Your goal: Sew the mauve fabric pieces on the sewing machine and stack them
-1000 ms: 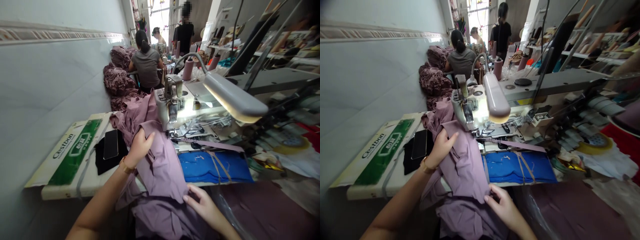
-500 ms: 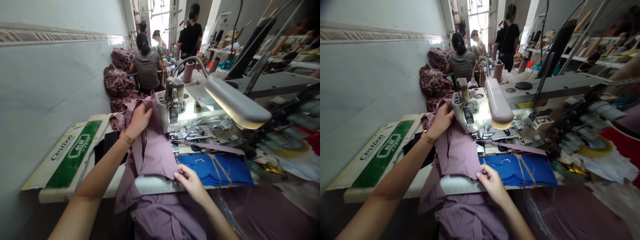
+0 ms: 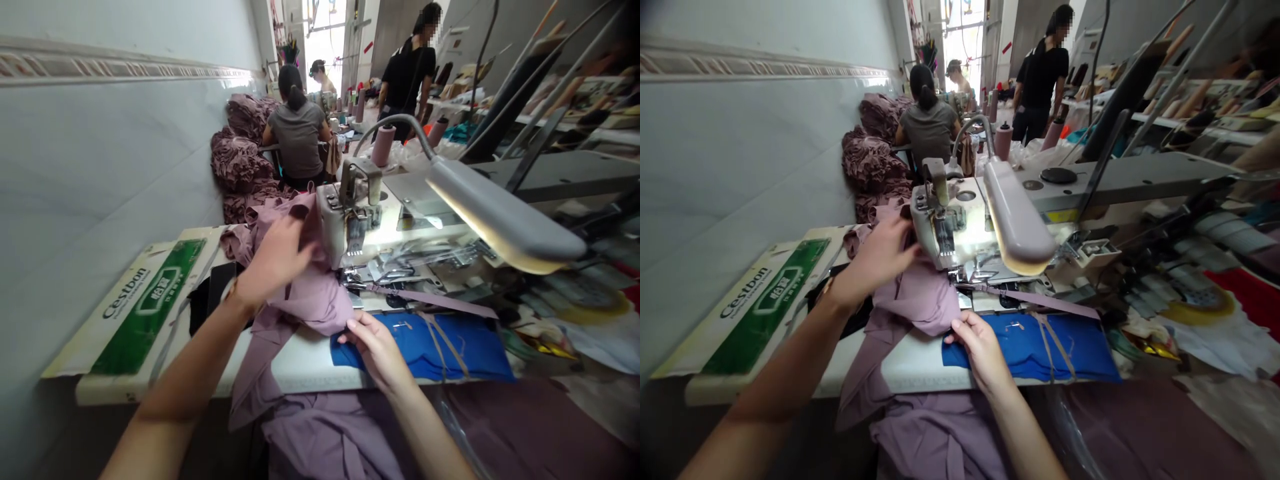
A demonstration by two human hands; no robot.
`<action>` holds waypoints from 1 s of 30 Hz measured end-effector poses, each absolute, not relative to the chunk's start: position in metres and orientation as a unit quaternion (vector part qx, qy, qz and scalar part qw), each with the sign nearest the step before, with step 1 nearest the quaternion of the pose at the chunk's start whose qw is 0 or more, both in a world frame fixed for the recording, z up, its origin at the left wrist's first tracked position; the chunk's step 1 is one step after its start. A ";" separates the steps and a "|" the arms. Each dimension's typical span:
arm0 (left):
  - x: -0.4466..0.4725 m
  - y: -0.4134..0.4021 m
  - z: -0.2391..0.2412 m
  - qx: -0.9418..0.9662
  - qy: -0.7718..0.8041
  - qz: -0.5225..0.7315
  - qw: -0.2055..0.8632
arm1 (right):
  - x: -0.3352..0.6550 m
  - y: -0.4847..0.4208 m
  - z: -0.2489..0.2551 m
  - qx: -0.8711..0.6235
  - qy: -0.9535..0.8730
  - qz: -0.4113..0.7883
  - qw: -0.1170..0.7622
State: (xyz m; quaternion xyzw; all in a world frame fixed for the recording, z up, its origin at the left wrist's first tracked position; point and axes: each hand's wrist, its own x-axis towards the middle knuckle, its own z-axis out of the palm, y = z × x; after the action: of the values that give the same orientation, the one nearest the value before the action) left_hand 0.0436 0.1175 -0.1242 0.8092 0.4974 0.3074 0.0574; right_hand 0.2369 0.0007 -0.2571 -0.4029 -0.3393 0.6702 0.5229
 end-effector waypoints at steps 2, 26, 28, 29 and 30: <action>0.027 0.078 -0.142 0.843 0.503 0.183 0.053 | 0.234 0.000 -0.259 -0.398 -0.330 0.675 0.526; 0.009 0.088 -0.081 0.797 0.484 0.284 0.226 | 0.212 -0.060 -0.246 -0.339 -0.189 0.752 0.533; 0.008 0.078 -0.087 0.803 0.491 0.259 0.218 | 0.234 -0.067 -0.247 -0.360 -0.187 0.732 0.548; 0.007 0.073 -0.091 0.806 0.493 0.248 0.214 | 0.244 -0.069 -0.248 -0.371 -0.190 0.722 0.552; 0.007 0.069 -0.094 0.809 0.495 0.239 0.210 | 0.252 -0.070 -0.249 -0.385 -0.197 0.711 0.554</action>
State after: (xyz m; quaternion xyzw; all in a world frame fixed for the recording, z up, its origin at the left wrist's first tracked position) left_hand 0.0071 0.0688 -0.0944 0.8085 0.4950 0.2394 0.2096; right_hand 0.2519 -0.0701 -0.2493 -0.3854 -0.1972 0.7114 0.5536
